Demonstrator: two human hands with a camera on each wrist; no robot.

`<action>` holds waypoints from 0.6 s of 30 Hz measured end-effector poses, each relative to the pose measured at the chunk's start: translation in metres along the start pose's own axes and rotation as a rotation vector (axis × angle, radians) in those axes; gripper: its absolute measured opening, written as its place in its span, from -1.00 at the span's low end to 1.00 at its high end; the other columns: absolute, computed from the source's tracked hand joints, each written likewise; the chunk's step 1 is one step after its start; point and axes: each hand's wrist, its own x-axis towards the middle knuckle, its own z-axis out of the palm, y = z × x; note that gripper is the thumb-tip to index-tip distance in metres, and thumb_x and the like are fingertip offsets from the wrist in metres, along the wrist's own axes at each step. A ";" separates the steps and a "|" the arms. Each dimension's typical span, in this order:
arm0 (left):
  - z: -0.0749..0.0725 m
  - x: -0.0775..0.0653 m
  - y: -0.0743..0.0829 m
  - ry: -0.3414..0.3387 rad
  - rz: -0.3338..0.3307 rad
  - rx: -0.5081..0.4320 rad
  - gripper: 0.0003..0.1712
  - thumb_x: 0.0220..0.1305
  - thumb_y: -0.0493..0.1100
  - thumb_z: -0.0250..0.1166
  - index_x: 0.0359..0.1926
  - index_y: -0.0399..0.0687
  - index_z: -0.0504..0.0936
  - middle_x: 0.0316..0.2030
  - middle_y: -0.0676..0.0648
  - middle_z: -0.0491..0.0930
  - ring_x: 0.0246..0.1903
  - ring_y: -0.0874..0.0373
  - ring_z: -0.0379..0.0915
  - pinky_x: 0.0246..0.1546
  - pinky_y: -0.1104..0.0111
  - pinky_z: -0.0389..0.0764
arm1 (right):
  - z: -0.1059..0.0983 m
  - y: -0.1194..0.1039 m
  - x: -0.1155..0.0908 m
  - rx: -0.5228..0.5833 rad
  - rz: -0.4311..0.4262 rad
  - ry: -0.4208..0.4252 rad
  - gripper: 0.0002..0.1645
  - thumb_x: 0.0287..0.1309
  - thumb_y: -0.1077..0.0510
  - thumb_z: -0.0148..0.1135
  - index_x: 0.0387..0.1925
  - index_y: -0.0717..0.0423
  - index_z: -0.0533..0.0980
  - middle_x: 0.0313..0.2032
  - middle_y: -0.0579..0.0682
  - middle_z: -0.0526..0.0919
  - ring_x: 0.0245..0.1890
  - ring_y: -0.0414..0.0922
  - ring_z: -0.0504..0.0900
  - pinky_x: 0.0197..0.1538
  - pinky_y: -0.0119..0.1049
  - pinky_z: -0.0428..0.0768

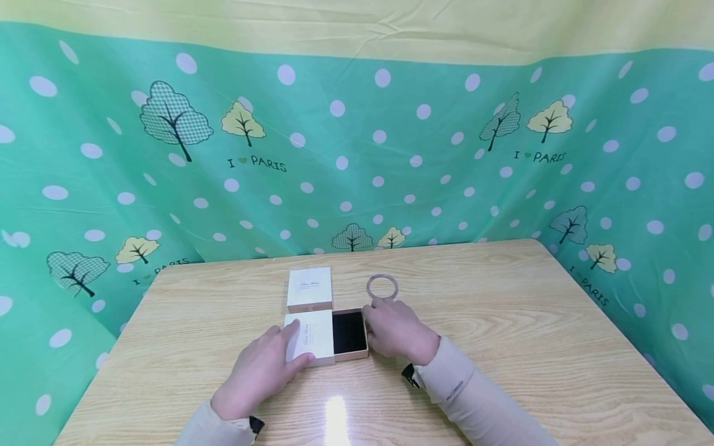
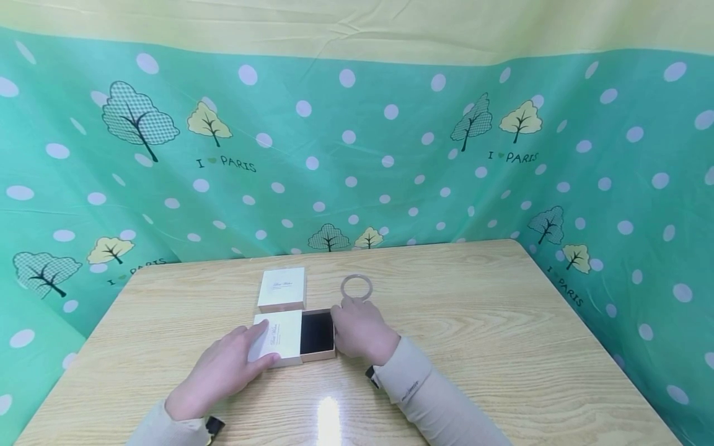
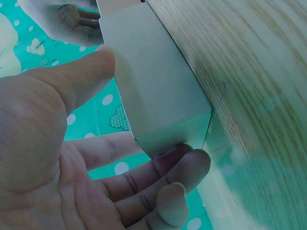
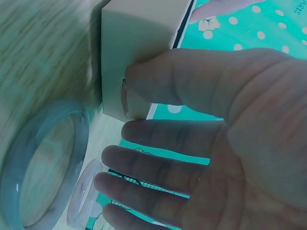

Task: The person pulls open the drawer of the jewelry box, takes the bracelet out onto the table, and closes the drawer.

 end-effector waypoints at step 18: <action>0.000 0.000 0.000 0.008 0.009 -0.004 -0.15 0.10 0.22 0.36 0.27 -0.22 0.42 -0.01 -0.39 0.52 -0.13 -0.18 0.54 -0.20 0.00 0.57 | 0.003 -0.004 0.002 0.010 -0.028 -0.022 -0.90 0.10 0.08 0.21 -0.40 0.00 0.48 -0.47 -0.15 0.40 -0.44 -0.15 0.41 -0.39 -0.26 0.46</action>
